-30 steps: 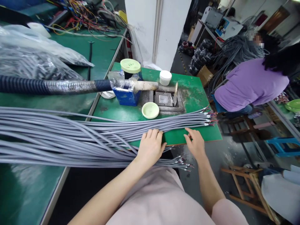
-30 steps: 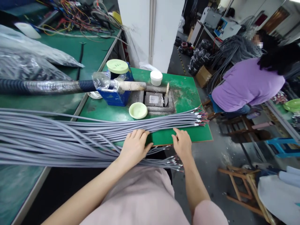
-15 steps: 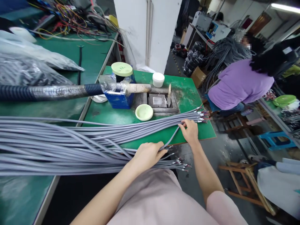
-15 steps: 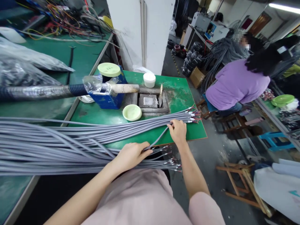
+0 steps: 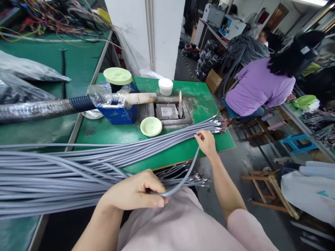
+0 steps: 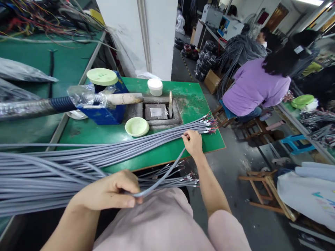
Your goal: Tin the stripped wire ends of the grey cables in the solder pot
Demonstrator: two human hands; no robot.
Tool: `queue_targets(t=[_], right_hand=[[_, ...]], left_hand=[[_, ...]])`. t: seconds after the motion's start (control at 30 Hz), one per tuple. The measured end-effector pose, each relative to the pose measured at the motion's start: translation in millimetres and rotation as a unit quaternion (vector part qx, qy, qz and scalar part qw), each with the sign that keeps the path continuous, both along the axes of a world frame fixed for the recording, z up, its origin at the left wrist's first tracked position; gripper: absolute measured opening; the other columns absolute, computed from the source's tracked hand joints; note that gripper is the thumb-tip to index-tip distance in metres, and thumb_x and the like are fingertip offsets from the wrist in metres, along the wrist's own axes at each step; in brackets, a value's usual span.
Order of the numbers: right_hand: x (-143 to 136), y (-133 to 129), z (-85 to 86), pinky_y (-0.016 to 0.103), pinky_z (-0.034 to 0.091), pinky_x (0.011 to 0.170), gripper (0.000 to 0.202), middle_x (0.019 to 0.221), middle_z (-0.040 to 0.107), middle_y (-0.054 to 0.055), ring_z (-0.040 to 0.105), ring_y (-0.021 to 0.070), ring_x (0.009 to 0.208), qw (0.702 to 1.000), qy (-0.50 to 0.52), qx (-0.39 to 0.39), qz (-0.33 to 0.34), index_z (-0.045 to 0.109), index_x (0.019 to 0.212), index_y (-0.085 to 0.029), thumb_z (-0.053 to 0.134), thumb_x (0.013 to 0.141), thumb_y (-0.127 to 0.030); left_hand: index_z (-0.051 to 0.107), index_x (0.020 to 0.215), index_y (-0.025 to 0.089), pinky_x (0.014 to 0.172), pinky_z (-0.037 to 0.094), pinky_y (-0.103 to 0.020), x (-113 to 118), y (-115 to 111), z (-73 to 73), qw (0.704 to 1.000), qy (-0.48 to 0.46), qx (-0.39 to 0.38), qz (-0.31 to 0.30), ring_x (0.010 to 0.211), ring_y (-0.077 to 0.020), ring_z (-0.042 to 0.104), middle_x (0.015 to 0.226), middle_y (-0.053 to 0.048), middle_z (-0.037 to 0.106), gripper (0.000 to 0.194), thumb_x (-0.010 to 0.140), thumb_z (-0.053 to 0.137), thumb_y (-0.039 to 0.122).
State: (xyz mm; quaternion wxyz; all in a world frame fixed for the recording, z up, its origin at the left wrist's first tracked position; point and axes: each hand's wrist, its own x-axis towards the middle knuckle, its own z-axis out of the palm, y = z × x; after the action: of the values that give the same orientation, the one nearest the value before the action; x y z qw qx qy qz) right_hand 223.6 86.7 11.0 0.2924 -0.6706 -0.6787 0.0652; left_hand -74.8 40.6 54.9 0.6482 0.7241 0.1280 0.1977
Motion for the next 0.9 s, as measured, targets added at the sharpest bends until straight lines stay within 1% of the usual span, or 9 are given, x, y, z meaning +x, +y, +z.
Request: queue_targets(t=[0.1, 0.27, 0.37, 0.47, 0.57, 0.63, 0.73, 0.83, 0.9], right_hand=[[-2.0, -11.0, 5.9, 0.033, 0.045, 0.077, 0.008, 0.080, 0.067, 0.004, 0.058, 0.0188, 0.078, 0.994, 0.081, 0.073, -0.004, 0.066, 0.085, -0.020, 0.060, 0.084, -0.024], [-1.2, -75.6, 29.7, 0.034, 0.048, 0.073, 0.004, 0.080, 0.062, 0.004, 0.059, 0.0186, 0.079, 0.930, 0.254, 0.258, -0.063, 0.067, 0.083, -0.020, 0.064, 0.082, -0.023], [-5.7, -109.3, 28.3, 0.028, 0.045, 0.055, 0.024, 0.059, 0.059, 0.001, 0.056, 0.0144, 0.056, 0.921, 0.386, 0.037, 0.034, 0.068, 0.069, -0.018, 0.059, 0.087, -0.031], [-20.3, -116.0, 16.2, 0.025, 0.041, 0.042, 0.037, 0.065, 0.067, 0.005, 0.057, 0.0133, 0.047, 0.820, 0.540, -0.174, 0.074, 0.071, 0.088, -0.016, 0.052, 0.089, -0.048], [-35.7, -108.3, 15.3, 0.021, 0.036, 0.037, 0.041, 0.068, 0.067, 0.003, 0.051, 0.0097, 0.042, 0.717, 0.689, -0.104, -0.014, 0.068, 0.095, -0.020, 0.050, 0.088, -0.055], [-41.5, -106.5, 25.4, 0.020, 0.036, 0.039, 0.034, 0.059, 0.061, -0.001, 0.048, 0.0087, 0.042, 0.698, 0.715, -0.020, -0.039, 0.066, 0.085, -0.021, 0.051, 0.089, -0.051], [-43.6, -113.6, 45.7, 0.022, 0.036, 0.043, 0.031, 0.052, 0.056, -0.002, 0.047, 0.0104, 0.043, 0.773, 0.631, 0.044, 0.050, 0.063, 0.076, -0.021, 0.049, 0.092, -0.043], [-43.8, -121.1, 56.5, 0.024, 0.036, 0.048, 0.029, 0.053, 0.057, -0.001, 0.048, 0.0111, 0.047, 0.892, 0.415, -0.038, 0.175, 0.064, 0.076, -0.019, 0.046, 0.094, -0.033], [-45.7, -121.1, 55.8, 0.025, 0.036, 0.053, 0.028, 0.055, 0.056, -0.001, 0.049, 0.0110, 0.050, 0.924, 0.282, -0.115, 0.232, 0.064, 0.076, -0.019, 0.045, 0.094, -0.028]], left_hand=[[0.076, 0.088, 0.015, 0.051, 0.038, -0.025, -5.8, 3.0, -6.0, 0.995, 0.011, -0.033, -0.096, 0.049, -0.0135, 0.051, 0.054, -0.007, 0.062, 0.029, 0.085, 0.059, 0.038], [0.076, 0.091, 0.015, 0.052, 0.039, -0.026, -5.3, 5.7, -12.1, 0.997, -0.028, -0.058, -0.029, 0.048, -0.0144, 0.051, 0.050, -0.007, 0.061, 0.032, 0.085, 0.059, 0.042], [0.076, 0.093, 0.016, 0.057, 0.041, -0.026, -1.0, 5.0, -9.7, 0.999, -0.025, -0.034, -0.027, 0.055, -0.0149, 0.055, 0.061, -0.009, 0.067, 0.029, 0.085, 0.061, 0.039], [0.076, 0.093, 0.016, 0.059, 0.040, -0.025, 4.3, 1.3, -5.3, 0.999, -0.007, -0.009, -0.041, 0.060, -0.0143, 0.056, 0.066, -0.008, 0.068, 0.027, 0.085, 0.062, 0.038], [0.075, 0.084, 0.017, 0.059, 0.038, -0.024, 11.8, -5.0, -4.6, 0.996, 0.066, 0.036, -0.046, 0.061, -0.0132, 0.055, 0.065, -0.005, 0.065, 0.027, 0.088, 0.058, 0.037], [0.074, 0.078, 0.018, 0.060, 0.037, -0.023, 17.6, -8.8, -7.5, 0.989, 0.120, 0.079, -0.024, 0.063, -0.0128, 0.056, 0.066, -0.003, 0.065, 0.028, 0.089, 0.056, 0.037], [0.074, 0.091, 0.021, 0.067, 0.041, -0.024, 25.5, -11.6, -14.2, 0.986, 0.143, 0.086, 0.006, 0.073, -0.0147, 0.059, 0.078, -0.003, 0.069, 0.023, 0.085, 0.062, 0.039], [0.066, 0.116, 0.023, 0.074, 0.045, -0.026, 32.8, -13.0, -19.1, 0.994, 0.067, -0.001, 0.089, 0.082, -0.0165, 0.059, 0.092, -0.005, 0.068, 0.043, 0.077, 0.070, 0.042], [0.066, 0.115, 0.020, 0.072, 0.046, -0.027, 37.8, -13.8, -20.8, 0.978, -0.009, -0.096, 0.186, 0.077, -0.0149, 0.058, 0.089, -0.005, 0.067, 0.042, 0.080, 0.067, 0.042]])
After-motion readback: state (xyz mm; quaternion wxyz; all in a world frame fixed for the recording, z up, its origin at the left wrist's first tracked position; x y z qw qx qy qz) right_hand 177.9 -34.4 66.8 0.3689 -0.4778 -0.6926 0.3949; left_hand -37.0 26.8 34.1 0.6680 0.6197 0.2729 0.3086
